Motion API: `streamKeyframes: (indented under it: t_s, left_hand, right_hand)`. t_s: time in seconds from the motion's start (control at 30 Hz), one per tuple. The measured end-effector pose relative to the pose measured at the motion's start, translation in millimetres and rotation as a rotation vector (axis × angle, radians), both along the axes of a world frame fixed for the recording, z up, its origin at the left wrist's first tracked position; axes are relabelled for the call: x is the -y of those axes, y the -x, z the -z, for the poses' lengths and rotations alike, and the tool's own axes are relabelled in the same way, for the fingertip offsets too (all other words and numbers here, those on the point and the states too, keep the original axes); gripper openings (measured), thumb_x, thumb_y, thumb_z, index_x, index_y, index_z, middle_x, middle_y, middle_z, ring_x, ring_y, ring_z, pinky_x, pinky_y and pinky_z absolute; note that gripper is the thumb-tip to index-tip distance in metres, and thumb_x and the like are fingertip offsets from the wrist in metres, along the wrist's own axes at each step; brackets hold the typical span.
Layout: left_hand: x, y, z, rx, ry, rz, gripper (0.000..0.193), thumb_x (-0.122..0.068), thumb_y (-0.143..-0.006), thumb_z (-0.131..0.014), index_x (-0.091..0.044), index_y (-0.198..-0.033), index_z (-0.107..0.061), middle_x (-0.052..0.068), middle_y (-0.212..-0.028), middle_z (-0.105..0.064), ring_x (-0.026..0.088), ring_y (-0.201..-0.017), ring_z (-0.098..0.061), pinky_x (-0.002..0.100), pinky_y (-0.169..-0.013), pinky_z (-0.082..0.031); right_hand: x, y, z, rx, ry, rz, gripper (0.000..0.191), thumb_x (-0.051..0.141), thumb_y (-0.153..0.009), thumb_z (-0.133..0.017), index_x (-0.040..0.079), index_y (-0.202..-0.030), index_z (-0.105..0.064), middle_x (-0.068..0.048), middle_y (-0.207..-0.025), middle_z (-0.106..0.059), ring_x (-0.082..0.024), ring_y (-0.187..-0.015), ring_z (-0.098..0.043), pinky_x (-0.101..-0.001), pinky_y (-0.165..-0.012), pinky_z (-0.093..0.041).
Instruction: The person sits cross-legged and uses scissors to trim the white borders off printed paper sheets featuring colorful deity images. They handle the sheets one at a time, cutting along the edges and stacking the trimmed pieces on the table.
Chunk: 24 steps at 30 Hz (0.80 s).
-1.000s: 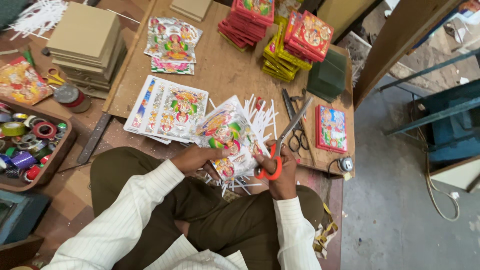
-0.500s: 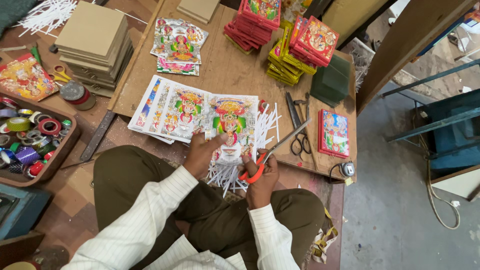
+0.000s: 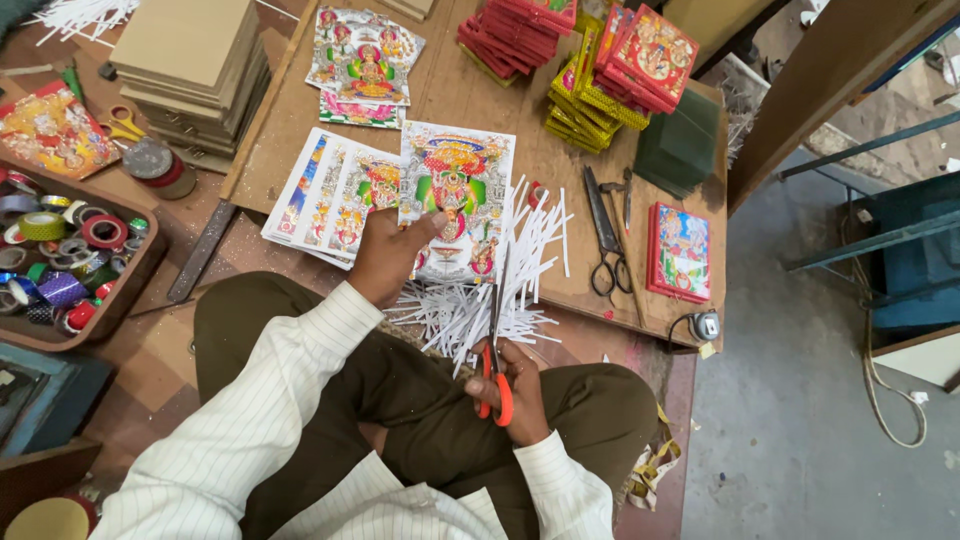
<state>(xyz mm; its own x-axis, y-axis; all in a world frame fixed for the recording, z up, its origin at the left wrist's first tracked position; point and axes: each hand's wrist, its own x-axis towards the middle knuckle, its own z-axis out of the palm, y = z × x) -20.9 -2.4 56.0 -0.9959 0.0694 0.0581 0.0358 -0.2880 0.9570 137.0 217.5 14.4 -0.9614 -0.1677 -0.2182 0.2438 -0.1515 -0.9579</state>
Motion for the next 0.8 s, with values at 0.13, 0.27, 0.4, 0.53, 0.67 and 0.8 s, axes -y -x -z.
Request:
streamKeyframes:
  t_s: [0.13,0.27,0.4,0.53,0.67,0.8]
  left_hand:
    - [-1.3,-3.2,0.6,-0.011,-0.036,0.03,0.017,-0.016,-0.096,-0.07,0.0,-0.102,-0.073,-0.004,-0.089,-0.071,0.003,-0.078,-0.058,0.026,-0.07,-0.052]
    - [-2.5,-5.6,2.7,0.023,-0.019,0.037,0.017,-0.016,-0.098,-0.072,0.001,-0.1,-0.074,-0.003,-0.087,-0.07,0.004,-0.077,-0.057,0.027,-0.069,-0.05]
    - [-6.2,-4.9,6.5,0.042,-0.065,0.048,0.017,-0.015,-0.098,-0.071,0.0,-0.104,-0.074,-0.002,-0.09,-0.071,0.004,-0.079,-0.059,0.026,-0.072,-0.052]
    - [-7.2,-5.3,9.2,0.055,-0.105,0.046,0.016,-0.014,-0.097,-0.07,-0.001,-0.106,-0.073,-0.002,-0.094,-0.073,0.004,-0.082,-0.062,0.026,-0.074,-0.054]
    - [-8.0,-5.1,10.2,0.069,-0.118,0.06,0.016,-0.013,-0.098,-0.07,0.001,-0.105,-0.074,0.0,-0.093,-0.073,0.005,-0.081,-0.062,0.027,-0.073,-0.054]
    - [-10.0,-3.7,12.1,0.08,-0.118,0.054,0.016,-0.012,-0.097,-0.071,0.001,-0.106,-0.074,0.0,-0.094,-0.074,0.005,-0.081,-0.062,0.027,-0.073,-0.054]
  right_hand:
    - [3.2,3.4,-4.0,0.015,0.005,0.023,0.047,0.011,-0.078,-0.085,0.0,-0.115,-0.06,-0.004,-0.074,-0.066,-0.011,-0.049,-0.056,-0.0246,-0.046,-0.046]
    - [4.3,4.6,-5.1,-0.003,0.008,0.034,0.045,0.01,-0.08,-0.086,-0.001,-0.115,-0.061,-0.003,-0.071,-0.063,-0.01,-0.049,-0.056,-0.0245,-0.046,-0.045]
    - [5.1,3.5,-6.0,0.008,-0.006,0.047,0.044,0.011,-0.079,-0.086,0.0,-0.113,-0.061,-0.002,-0.07,-0.063,-0.01,-0.048,-0.055,-0.0243,-0.045,-0.044]
    - [7.3,4.2,-6.8,0.009,-0.012,0.065,0.041,0.008,-0.08,-0.085,0.0,-0.112,-0.062,-0.001,-0.069,-0.061,-0.009,-0.048,-0.055,-0.0239,-0.045,-0.044]
    - [10.1,2.6,-4.5,0.042,-0.051,0.117,0.037,0.002,-0.079,-0.084,-0.001,-0.109,-0.062,-0.002,-0.064,-0.061,-0.008,-0.044,-0.052,-0.0235,-0.042,-0.04]
    - [13.2,1.5,2.6,0.041,-0.093,0.167,0.035,-0.002,-0.079,-0.084,-0.002,-0.106,-0.062,-0.002,-0.063,-0.064,-0.006,-0.045,-0.053,-0.0234,-0.042,-0.04]
